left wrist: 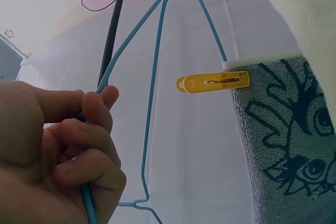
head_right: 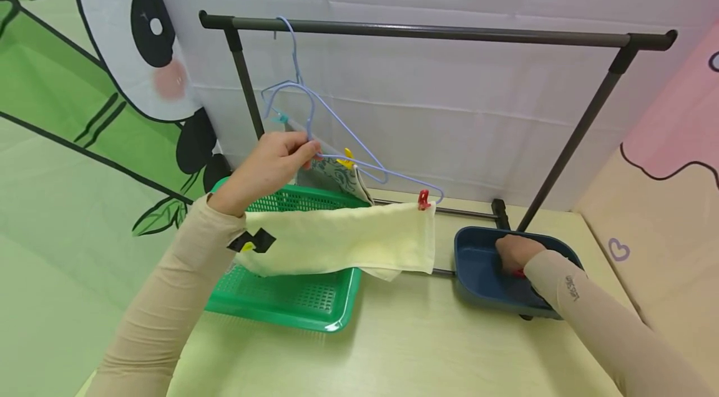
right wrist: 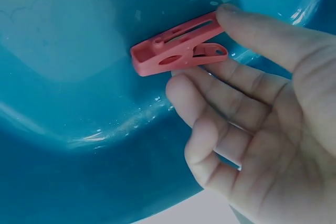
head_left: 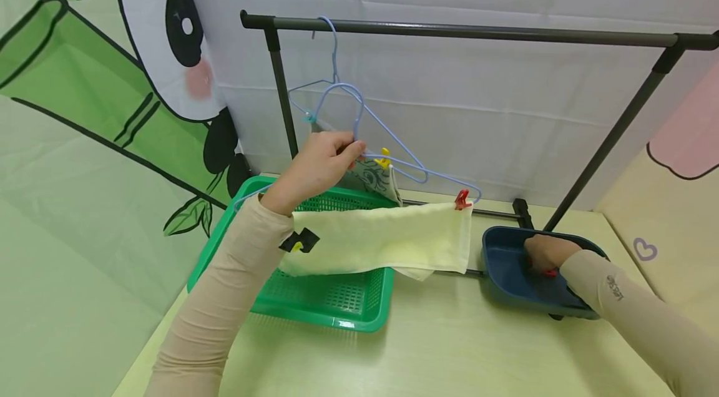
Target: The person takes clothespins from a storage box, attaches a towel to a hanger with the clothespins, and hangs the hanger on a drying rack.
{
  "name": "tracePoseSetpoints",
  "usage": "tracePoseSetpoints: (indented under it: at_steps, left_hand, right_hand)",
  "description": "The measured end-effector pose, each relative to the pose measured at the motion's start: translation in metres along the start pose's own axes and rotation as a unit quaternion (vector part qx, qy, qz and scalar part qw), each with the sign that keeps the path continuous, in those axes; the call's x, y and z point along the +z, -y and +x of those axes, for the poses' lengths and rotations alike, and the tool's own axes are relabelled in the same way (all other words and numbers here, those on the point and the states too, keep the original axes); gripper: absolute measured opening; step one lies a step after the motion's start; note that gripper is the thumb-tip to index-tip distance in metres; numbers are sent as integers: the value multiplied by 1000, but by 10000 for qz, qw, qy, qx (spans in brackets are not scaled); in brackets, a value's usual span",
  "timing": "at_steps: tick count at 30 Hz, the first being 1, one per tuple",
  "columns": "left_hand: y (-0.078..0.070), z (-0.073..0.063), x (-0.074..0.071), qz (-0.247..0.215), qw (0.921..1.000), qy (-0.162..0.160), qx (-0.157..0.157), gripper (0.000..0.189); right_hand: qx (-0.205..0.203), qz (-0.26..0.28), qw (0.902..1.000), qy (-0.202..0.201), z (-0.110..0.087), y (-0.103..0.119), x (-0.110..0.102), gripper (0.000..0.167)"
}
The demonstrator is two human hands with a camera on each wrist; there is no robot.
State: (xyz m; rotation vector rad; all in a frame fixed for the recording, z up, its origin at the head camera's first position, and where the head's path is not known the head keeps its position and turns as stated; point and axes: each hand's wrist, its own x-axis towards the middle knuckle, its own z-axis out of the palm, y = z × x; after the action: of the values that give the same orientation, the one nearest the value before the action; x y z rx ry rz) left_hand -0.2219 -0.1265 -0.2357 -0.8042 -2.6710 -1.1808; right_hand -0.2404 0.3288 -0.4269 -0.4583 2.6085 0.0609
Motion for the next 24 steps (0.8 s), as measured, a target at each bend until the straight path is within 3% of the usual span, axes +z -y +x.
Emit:
tracePoseSetpoints:
  at_steps: [13,24]
  left_hand:
    - [-4,-1,-4,196,9997,54,151,35]
    - [-16,1,-8,231,9994,-20,264,34]
  right_hand:
    - [-111,216,9996,115,-1,7,-5,18]
    - [-326,180,9989,-277,-4,16,-12,20]
